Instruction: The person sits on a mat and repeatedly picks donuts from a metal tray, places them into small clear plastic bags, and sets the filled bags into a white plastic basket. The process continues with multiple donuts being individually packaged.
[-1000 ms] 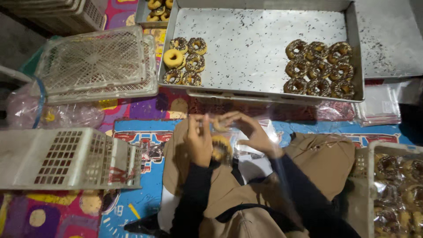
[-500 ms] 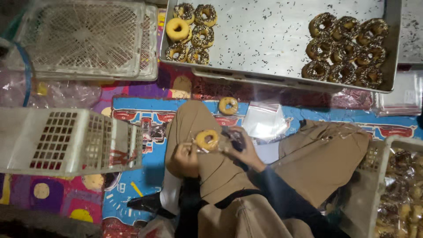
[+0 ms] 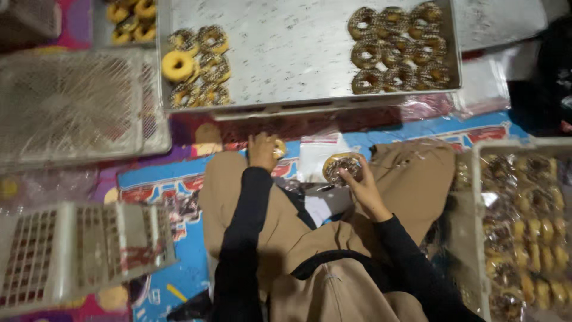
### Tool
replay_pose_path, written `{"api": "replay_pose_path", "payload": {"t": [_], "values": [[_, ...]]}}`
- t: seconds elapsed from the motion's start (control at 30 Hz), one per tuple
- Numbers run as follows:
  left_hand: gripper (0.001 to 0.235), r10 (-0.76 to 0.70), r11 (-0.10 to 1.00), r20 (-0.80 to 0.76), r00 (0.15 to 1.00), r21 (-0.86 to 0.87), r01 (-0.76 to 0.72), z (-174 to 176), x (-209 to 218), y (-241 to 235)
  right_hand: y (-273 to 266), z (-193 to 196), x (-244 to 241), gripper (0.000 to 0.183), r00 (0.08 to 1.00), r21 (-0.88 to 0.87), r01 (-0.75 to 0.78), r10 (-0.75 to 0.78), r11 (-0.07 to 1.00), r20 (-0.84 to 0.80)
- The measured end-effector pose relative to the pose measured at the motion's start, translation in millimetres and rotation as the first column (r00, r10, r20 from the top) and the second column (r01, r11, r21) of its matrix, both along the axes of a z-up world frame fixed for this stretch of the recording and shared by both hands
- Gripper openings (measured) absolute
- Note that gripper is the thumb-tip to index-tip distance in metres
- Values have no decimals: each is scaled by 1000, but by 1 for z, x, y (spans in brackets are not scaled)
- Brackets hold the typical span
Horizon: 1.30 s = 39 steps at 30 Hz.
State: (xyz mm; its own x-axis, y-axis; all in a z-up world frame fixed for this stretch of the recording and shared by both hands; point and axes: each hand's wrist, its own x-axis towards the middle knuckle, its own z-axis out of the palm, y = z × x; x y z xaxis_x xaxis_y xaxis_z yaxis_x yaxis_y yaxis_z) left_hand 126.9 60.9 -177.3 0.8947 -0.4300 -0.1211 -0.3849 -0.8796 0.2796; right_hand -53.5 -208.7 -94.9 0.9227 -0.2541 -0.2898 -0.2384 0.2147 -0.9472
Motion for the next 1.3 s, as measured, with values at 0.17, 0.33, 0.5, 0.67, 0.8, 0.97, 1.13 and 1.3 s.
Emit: {"api": "replay_pose_path", "payload": {"t": [0.17, 0.33, 0.5, 0.67, 0.8, 0.97, 1.13, 1.3], "values": [[62, -357, 490, -731, 582, -677, -549, -11, -53, -20, -3, 40, -17, 54, 976, -37, -157, 161, 987, 148], [69, -845, 128, -528, -86, -45, -991, 18, -134, -90, -29, 98, -30, 59, 934, -719, -63, 295, 692, 202], [73, -764, 501, -549, -339, -175, -847, 87, -177, -176, -73, 161, -103, 116, 948, -900, 12, 280, 437, 148], [75, -757, 616, -567, -324, -456, -642, 149, -214, -252, -130, 174, -188, 80, 994, -969, 53, -108, 243, 27], [68, -830, 493, -529, -175, -550, -674, 159, -210, -255, -234, 135, -251, 89, 753, -995, 5, -654, -96, 67], [65, -733, 375, -679, 40, -452, -809, 120, -163, -195, -307, 27, -273, 104, 768, -999, -16, -639, 38, -37], [59, -576, -26, -747, 332, -390, -920, 76, -114, -54, -328, -8, -284, 97, 715, -931, -300, -597, 208, -364], [45, -248, -309, -796, 552, -475, -824, 57, -125, 83, -346, 93, -264, 88, 717, -855, -479, -472, 201, -513]]}}
